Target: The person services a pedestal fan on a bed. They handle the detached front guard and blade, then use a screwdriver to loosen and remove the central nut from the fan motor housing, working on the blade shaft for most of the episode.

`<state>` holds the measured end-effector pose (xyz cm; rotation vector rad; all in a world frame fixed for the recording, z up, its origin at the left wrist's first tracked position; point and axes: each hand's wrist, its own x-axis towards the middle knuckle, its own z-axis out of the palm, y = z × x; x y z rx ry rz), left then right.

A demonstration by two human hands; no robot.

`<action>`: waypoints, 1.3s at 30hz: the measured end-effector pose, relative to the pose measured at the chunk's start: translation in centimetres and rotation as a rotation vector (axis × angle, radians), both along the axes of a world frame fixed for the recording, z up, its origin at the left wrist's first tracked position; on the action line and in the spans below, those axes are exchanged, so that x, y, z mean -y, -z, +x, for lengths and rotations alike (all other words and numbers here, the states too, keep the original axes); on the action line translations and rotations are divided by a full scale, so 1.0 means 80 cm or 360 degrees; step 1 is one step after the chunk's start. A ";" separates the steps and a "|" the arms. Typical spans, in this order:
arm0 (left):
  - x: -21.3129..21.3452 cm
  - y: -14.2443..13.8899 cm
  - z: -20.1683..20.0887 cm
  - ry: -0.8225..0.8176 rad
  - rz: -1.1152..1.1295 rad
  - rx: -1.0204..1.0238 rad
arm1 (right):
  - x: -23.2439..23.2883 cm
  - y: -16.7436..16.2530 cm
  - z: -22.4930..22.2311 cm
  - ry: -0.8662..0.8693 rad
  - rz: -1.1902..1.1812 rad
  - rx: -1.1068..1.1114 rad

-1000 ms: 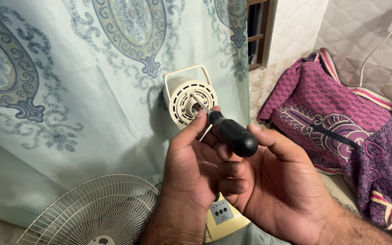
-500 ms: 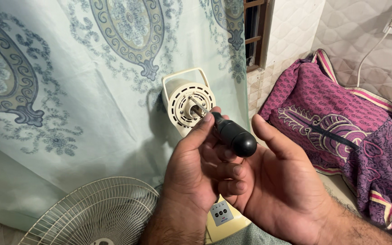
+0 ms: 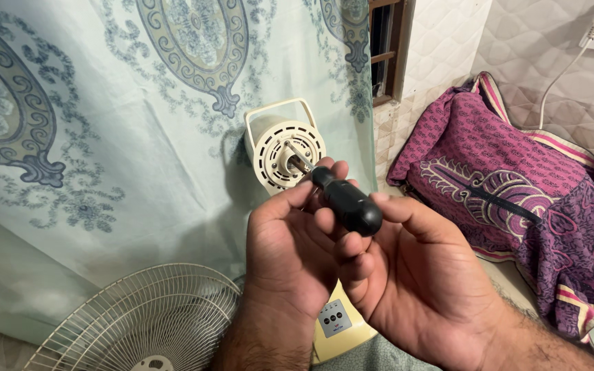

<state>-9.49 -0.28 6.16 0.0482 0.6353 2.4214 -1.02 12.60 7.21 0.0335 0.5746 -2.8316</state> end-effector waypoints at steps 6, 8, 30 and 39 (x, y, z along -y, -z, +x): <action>0.000 -0.005 0.009 0.0009 -0.0169 -0.0013 | 0.006 0.004 -0.002 -0.0044 -0.0066 -0.0177; 0.001 -0.004 0.009 0.0026 -0.0186 -0.0012 | 0.010 0.006 -0.002 -0.0058 -0.0041 -0.0257; 0.014 0.024 -0.004 0.0250 0.0143 -0.0052 | 0.017 0.020 -0.004 -0.0020 0.0012 -0.0191; 0.010 0.006 0.004 0.0041 -0.0088 0.0087 | 0.022 0.020 -0.002 0.0094 0.0024 -0.0264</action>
